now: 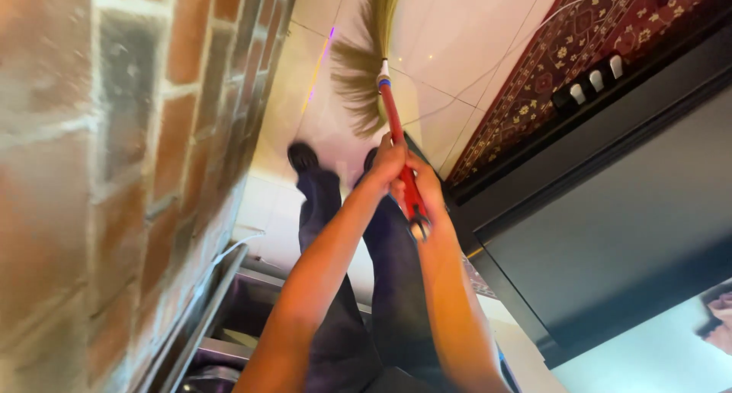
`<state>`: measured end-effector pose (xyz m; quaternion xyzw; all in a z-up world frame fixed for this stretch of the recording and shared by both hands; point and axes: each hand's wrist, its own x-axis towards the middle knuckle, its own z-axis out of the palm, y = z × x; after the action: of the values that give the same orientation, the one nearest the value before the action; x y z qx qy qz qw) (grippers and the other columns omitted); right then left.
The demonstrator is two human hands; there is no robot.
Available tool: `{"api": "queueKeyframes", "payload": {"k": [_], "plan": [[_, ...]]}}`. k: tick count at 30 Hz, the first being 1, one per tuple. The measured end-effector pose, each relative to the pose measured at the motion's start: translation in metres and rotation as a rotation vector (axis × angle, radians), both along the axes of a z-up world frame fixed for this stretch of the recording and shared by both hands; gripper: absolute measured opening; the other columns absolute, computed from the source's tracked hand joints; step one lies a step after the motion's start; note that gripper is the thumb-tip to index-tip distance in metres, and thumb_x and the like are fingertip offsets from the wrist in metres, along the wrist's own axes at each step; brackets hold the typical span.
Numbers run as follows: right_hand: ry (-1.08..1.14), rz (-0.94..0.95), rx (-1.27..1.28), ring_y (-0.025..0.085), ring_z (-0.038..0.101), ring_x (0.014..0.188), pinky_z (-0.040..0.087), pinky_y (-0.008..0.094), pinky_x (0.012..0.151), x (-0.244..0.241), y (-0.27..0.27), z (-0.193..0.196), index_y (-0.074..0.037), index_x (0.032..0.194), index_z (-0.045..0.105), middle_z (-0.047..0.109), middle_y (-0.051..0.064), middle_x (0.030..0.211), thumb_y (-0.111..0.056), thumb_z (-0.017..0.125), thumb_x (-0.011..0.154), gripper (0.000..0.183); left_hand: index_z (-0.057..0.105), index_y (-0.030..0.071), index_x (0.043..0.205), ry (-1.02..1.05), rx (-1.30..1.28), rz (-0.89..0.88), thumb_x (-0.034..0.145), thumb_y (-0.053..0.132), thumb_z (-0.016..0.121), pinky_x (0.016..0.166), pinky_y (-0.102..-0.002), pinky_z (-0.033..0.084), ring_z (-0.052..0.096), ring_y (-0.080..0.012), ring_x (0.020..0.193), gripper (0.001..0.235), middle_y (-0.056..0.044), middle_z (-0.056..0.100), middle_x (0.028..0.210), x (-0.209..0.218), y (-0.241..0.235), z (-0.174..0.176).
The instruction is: Sweeping the floor with a broom and dustpan in a restaurant setting.
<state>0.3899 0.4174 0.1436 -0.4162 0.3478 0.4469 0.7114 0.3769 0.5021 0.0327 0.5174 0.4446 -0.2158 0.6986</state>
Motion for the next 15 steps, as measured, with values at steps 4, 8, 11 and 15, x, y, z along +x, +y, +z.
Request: {"api": "queueKeyframes", "payload": {"k": [4,8,11,15], "plan": [[0.060,-0.130,0.051,0.013,0.046,0.040,0.038,0.025,0.034,0.020,0.046,0.106,-0.012,0.128,0.057,0.051,0.005,0.060,-0.023,0.042,0.105,0.030,0.041,0.008,0.147,-0.083,0.144,-0.066,0.099,0.027,0.051,0.089,-0.043,0.054,0.068,-0.0315,0.104,0.052,-0.019,0.067,0.117,0.010,0.037,0.092],[0.090,-0.247,0.188,0.011,0.045,0.039,0.036,0.023,0.033,0.043,0.081,0.105,-0.010,0.123,0.060,0.051,0.004,0.059,-0.023,0.043,0.105,0.028,0.025,0.013,0.157,-0.006,0.220,-0.168,0.094,0.027,0.049,0.098,-0.045,0.049,0.064,-0.0403,0.116,0.068,-0.026,0.062,0.131,0.055,0.088,0.126],[0.021,-0.309,0.401,0.012,0.045,0.040,0.036,0.024,0.034,0.058,0.102,0.029,-0.006,0.107,0.058,0.051,0.003,0.058,-0.025,0.044,0.108,0.024,0.021,0.009,0.158,-0.082,0.398,-0.246,0.095,0.027,0.052,0.101,-0.048,0.049,0.062,-0.0455,0.119,0.072,-0.031,0.060,0.133,0.087,0.118,0.034],[0.137,-0.500,0.609,0.011,0.045,0.046,0.037,0.023,0.038,0.088,0.143,-0.058,-0.002,0.096,0.052,0.051,0.003,0.065,-0.019,0.043,0.111,0.024,0.018,0.012,0.158,0.100,0.331,-0.316,0.091,0.026,0.046,0.082,-0.046,0.062,0.074,-0.0445,0.098,0.074,-0.028,0.066,0.122,0.152,0.172,0.056]]}}
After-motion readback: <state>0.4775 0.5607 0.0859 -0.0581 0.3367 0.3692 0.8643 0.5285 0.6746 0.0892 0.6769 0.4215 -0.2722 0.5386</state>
